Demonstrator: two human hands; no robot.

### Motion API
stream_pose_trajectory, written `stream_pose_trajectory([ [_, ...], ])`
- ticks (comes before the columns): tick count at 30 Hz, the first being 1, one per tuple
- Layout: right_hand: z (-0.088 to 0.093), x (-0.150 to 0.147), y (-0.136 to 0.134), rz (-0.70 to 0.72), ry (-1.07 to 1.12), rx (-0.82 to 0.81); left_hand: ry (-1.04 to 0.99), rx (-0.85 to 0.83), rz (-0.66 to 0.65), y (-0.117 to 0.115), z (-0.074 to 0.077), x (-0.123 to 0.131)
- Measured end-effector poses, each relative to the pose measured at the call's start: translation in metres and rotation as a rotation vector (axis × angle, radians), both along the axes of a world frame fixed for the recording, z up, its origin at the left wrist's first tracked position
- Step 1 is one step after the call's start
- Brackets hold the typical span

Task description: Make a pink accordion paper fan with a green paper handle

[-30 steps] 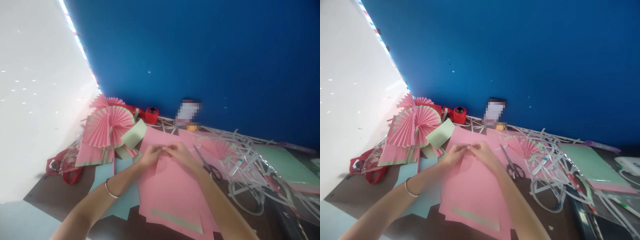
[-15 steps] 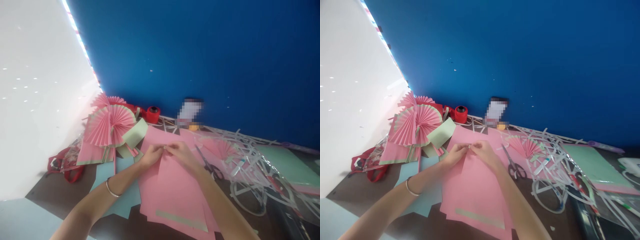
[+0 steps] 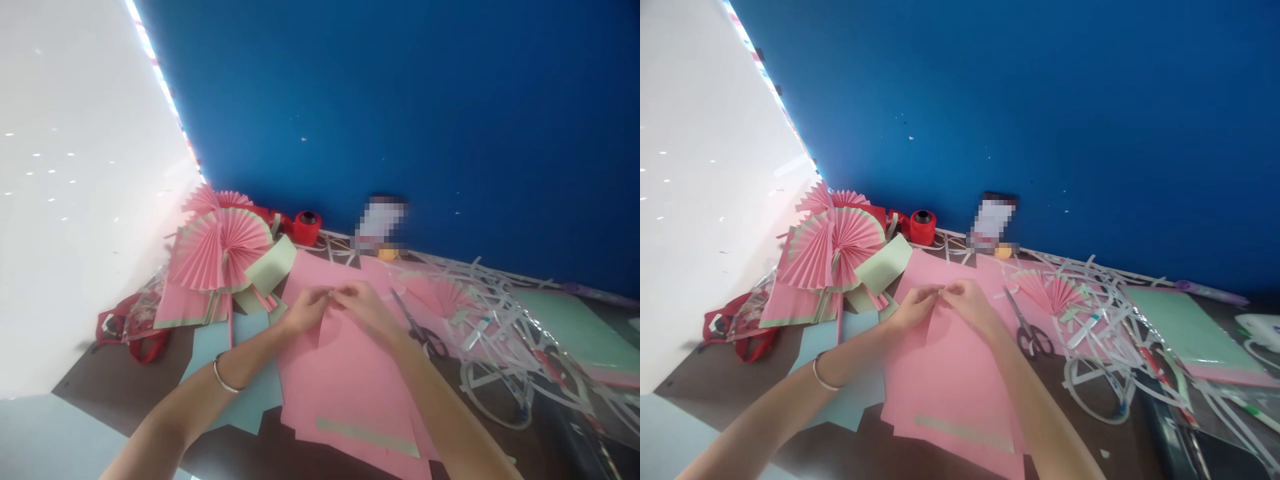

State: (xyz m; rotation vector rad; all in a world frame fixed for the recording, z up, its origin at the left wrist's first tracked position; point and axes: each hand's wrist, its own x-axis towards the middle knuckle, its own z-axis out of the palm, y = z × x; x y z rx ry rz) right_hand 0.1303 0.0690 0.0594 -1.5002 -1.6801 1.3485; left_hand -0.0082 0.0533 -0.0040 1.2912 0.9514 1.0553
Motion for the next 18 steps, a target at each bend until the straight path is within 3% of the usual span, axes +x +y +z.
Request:
stream_pose_trajectory([
  [7, -0.003, 0.0, 0.0, -0.004, -0.027, 0.021, 0.05, 0.004, 0.039, -0.004, 0.004, 0.003],
  [18, -0.005, 0.001, -0.005, -0.013, -0.091, 0.025, 0.122, 0.078, 0.12, -0.003, -0.008, 0.007],
])
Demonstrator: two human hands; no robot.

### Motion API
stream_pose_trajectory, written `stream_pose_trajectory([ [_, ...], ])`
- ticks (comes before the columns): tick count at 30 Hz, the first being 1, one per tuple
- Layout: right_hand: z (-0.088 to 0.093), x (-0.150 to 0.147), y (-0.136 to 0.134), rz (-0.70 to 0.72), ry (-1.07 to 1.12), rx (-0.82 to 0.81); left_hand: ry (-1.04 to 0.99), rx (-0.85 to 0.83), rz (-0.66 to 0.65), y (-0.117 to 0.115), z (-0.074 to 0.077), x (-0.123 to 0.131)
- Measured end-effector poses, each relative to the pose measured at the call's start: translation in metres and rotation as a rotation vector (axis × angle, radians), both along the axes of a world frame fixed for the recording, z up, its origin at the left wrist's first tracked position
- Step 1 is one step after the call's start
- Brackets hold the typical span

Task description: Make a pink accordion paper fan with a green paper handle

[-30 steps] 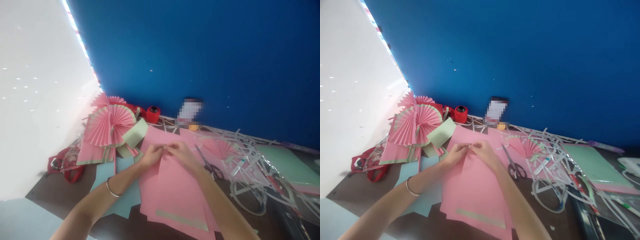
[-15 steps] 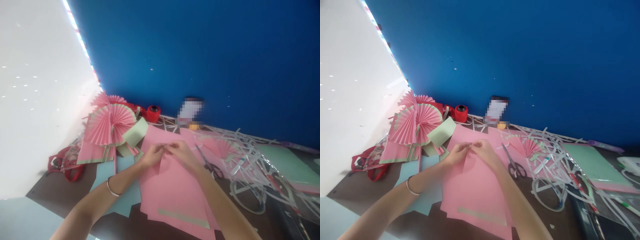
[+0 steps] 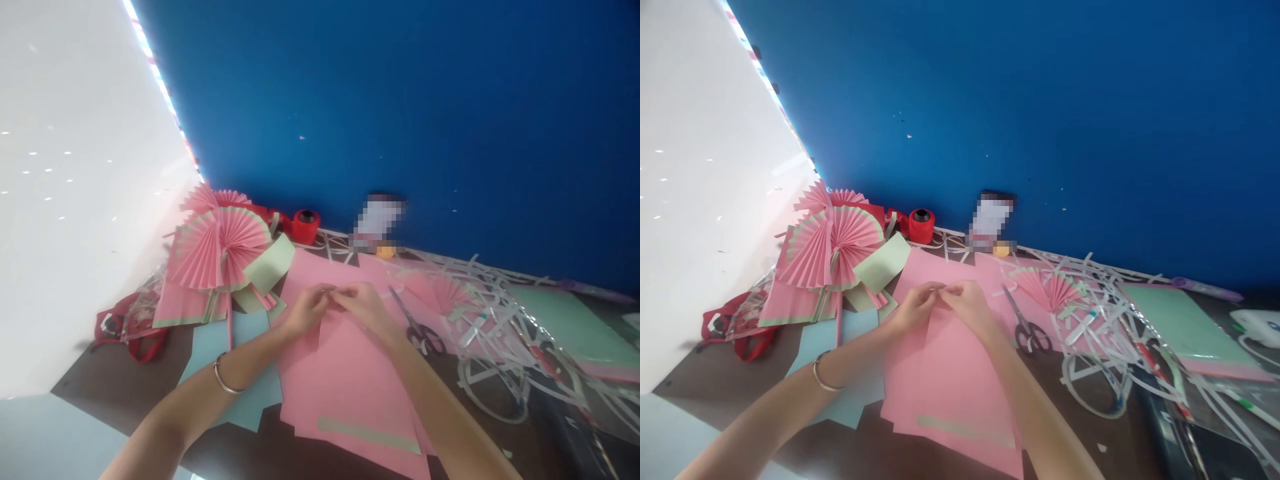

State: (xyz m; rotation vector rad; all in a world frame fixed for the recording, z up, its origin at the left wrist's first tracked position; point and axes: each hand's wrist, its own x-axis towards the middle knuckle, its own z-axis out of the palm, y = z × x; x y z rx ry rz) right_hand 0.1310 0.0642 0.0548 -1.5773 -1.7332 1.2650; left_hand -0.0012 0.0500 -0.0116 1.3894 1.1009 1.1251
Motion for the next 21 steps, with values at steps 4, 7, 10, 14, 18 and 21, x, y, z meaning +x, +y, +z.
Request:
stream_pose_trajectory([
  [4, 0.004, 0.002, 0.0, 0.025, 0.013, -0.035, 0.035, 0.043, 0.007, 0.001, -0.002, -0.001],
  [7, 0.012, 0.005, -0.001, 0.01, -0.097, 0.008, 0.082, 0.039, 0.018, 0.0, -0.002, -0.002],
  [10, 0.021, 0.009, -0.001, -0.048, -0.183, 0.058, 0.126, -0.005, 0.019, -0.001, 0.0, -0.002],
  [14, 0.025, 0.012, -0.002, -0.047, -0.143, 0.075, 0.162, -0.032, 0.014, -0.002, 0.004, -0.002],
  [18, 0.025, 0.012, -0.004, -0.017, -0.188, 0.16, 0.16, -0.025, 0.025, -0.002, 0.006, -0.002],
  [21, 0.023, 0.012, -0.004, -0.025, -0.2, 0.195, 0.154, -0.031, 0.027, -0.002, 0.007, -0.001],
])
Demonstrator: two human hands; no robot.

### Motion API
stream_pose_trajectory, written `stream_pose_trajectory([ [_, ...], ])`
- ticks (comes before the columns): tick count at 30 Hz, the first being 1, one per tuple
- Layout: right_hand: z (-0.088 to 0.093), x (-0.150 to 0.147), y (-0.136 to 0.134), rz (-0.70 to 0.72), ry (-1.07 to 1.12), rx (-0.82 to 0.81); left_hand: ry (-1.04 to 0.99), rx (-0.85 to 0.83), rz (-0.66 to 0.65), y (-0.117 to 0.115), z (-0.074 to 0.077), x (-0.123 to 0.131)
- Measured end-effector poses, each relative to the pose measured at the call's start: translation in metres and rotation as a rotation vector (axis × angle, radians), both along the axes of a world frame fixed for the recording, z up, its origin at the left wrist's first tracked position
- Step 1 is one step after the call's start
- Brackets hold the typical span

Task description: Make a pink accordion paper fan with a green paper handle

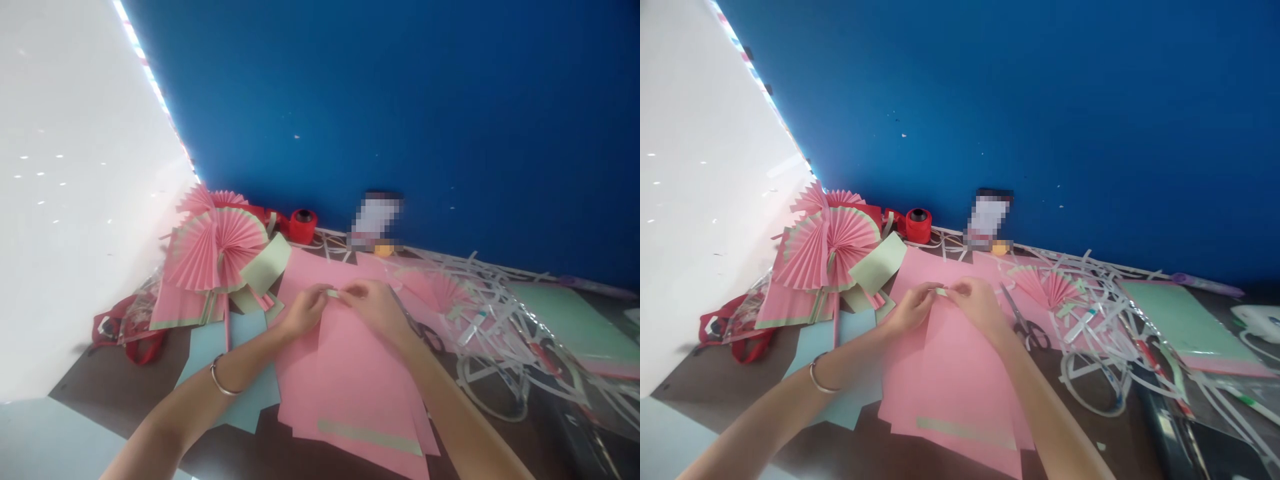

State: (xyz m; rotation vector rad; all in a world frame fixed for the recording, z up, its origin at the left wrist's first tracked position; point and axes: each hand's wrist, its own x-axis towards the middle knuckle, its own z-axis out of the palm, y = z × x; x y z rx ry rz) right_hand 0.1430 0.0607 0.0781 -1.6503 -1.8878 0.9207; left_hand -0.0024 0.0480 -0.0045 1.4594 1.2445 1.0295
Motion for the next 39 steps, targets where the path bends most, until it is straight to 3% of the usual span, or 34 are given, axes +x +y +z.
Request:
stream_pose_trajectory([
  [16, -0.009, 0.001, 0.003, 0.001, -0.023, 0.001, -0.018, -0.049, 0.016, 0.0, -0.001, -0.001],
  [24, -0.014, 0.001, 0.003, 0.038, -0.014, 0.011, -0.108, -0.079, 0.031, -0.002, 0.011, -0.001],
  [29, -0.016, 0.005, 0.0, 0.034, -0.02, 0.031, -0.221, -0.07, -0.039, 0.001, 0.005, 0.001],
  [39, -0.017, 0.01, -0.007, 0.0, -0.086, 0.102, -0.163, -0.012, -0.01, -0.001, 0.004, 0.003],
])
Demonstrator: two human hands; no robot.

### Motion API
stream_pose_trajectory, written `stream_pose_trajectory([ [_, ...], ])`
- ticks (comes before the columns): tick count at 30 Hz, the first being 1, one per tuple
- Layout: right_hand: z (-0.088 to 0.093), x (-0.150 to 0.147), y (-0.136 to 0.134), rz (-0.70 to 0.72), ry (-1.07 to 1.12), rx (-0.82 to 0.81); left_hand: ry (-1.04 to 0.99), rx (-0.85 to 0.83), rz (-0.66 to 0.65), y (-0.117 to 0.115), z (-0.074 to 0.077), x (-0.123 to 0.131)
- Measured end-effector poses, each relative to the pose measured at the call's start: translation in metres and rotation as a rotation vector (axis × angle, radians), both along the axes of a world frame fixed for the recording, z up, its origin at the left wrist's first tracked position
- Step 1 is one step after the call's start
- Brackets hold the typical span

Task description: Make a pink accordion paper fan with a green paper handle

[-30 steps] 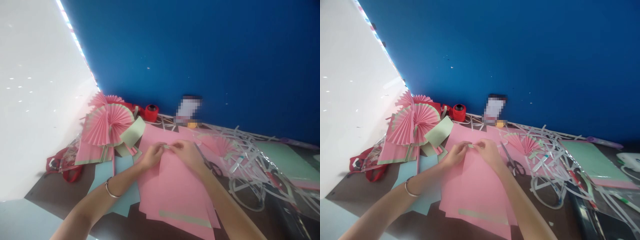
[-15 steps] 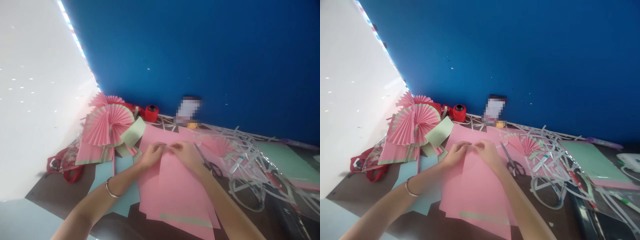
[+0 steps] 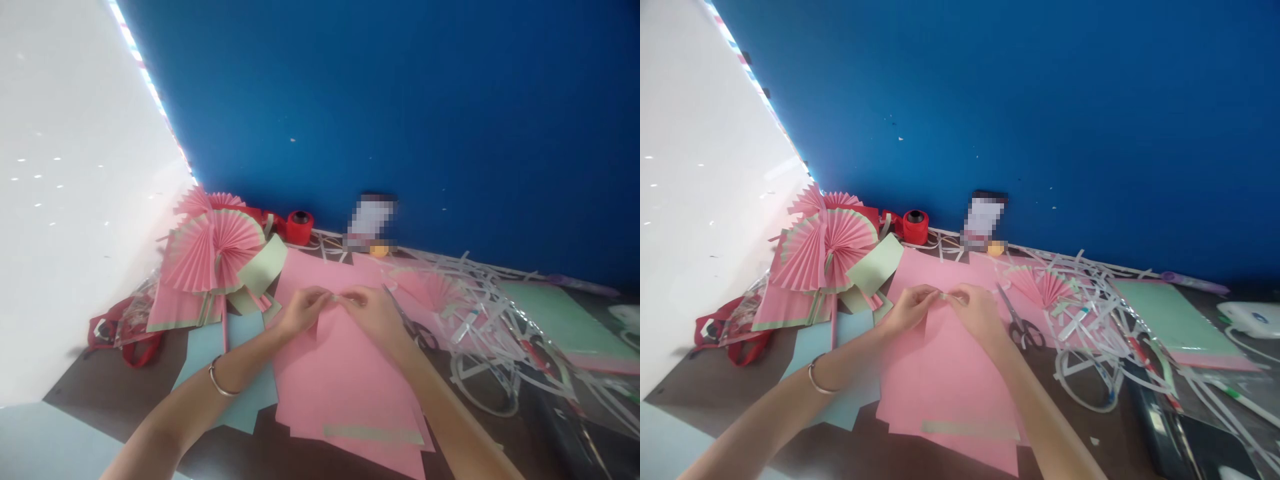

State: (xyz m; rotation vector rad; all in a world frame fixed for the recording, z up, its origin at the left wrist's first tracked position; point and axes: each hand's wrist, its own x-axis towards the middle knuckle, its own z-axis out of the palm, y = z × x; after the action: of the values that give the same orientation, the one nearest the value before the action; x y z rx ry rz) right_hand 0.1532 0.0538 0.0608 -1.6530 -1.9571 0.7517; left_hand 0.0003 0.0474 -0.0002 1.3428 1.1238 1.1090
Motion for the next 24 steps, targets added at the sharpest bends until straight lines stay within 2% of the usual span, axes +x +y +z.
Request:
stream_pose_trajectory([
  [4, 0.003, 0.002, 0.001, -0.004, -0.037, 0.023, -0.004, 0.003, 0.024, 0.0, 0.0, -0.001],
  [8, 0.003, 0.006, 0.004, 0.018, 0.001, -0.05, 0.036, 0.022, 0.021, 0.001, -0.001, -0.002],
  [14, -0.002, 0.008, 0.011, -0.029, 0.069, -0.099, 0.103, 0.076, 0.013, 0.001, -0.002, -0.003],
  [20, 0.009, 0.006, 0.011, 0.074, 0.007, -0.122, 0.117, 0.089, 0.024, 0.002, -0.003, -0.003],
  [24, 0.015, 0.002, 0.008, 0.085, 0.01, -0.116, 0.065, 0.041, -0.002, 0.0, 0.001, -0.003],
])
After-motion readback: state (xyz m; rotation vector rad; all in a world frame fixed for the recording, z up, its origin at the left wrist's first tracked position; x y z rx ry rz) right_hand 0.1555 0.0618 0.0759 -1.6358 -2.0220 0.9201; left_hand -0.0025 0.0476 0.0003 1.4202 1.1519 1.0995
